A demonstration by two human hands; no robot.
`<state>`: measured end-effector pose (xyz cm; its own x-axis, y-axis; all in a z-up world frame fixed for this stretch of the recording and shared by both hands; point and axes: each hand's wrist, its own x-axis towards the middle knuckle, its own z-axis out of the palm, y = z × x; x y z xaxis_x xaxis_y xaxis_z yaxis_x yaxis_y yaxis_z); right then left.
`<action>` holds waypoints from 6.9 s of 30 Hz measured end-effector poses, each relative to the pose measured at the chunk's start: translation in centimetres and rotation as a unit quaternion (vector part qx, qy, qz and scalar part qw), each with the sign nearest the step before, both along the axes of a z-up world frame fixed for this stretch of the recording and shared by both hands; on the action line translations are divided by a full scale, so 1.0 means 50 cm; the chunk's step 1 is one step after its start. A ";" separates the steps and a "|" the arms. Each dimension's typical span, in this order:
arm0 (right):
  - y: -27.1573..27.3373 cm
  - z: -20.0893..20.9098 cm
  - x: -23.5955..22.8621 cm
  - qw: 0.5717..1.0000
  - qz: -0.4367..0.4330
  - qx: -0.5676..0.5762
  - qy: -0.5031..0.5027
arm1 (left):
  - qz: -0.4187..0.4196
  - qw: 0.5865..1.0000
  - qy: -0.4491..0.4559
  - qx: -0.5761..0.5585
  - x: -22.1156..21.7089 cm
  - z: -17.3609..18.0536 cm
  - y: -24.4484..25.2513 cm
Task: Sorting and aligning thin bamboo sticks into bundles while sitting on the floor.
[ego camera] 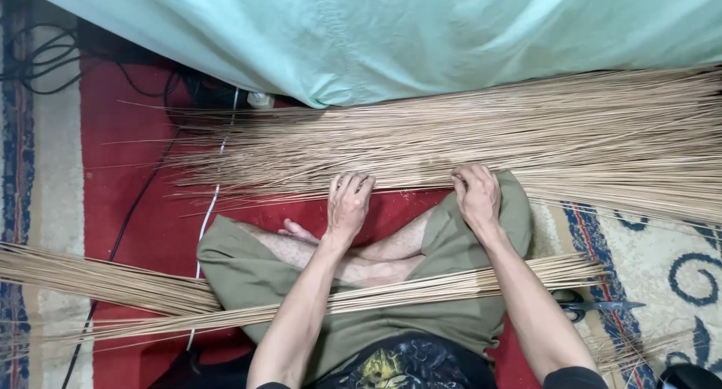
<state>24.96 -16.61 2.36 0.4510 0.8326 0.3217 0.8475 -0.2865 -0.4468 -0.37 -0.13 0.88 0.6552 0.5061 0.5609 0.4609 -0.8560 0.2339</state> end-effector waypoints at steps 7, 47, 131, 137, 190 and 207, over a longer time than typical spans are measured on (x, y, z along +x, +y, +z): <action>-0.008 0.036 -0.017 1.000 -0.017 0.006 -0.013 | 0.000 1.000 0.005 -0.016 -0.046 0.049 -0.027; -0.239 0.125 -0.307 0.993 0.103 0.008 0.053 | 0.024 0.993 0.081 -0.082 -0.403 0.159 -0.265; -0.094 0.059 0.037 0.996 -0.016 0.025 -0.081 | 0.172 0.980 0.053 0.081 -0.345 0.148 -0.058; -0.106 0.094 -0.108 0.991 0.025 0.023 -0.132 | 0.027 0.999 0.035 -0.018 -0.279 0.188 -0.169; 0.053 -0.086 0.012 0.964 -0.103 -0.244 -0.011 | 0.003 0.929 0.248 -0.276 -0.012 -0.081 -0.014; -0.076 -0.050 0.151 0.996 -0.084 0.000 0.015 | -0.008 0.993 0.095 -0.067 -0.241 0.197 0.001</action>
<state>32.53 -20.43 -0.15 0.5932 0.7445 0.3064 0.7741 -0.4227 -0.4713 -12.39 -0.08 10.71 0.7512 0.5568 0.3546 0.4949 -0.8305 0.2556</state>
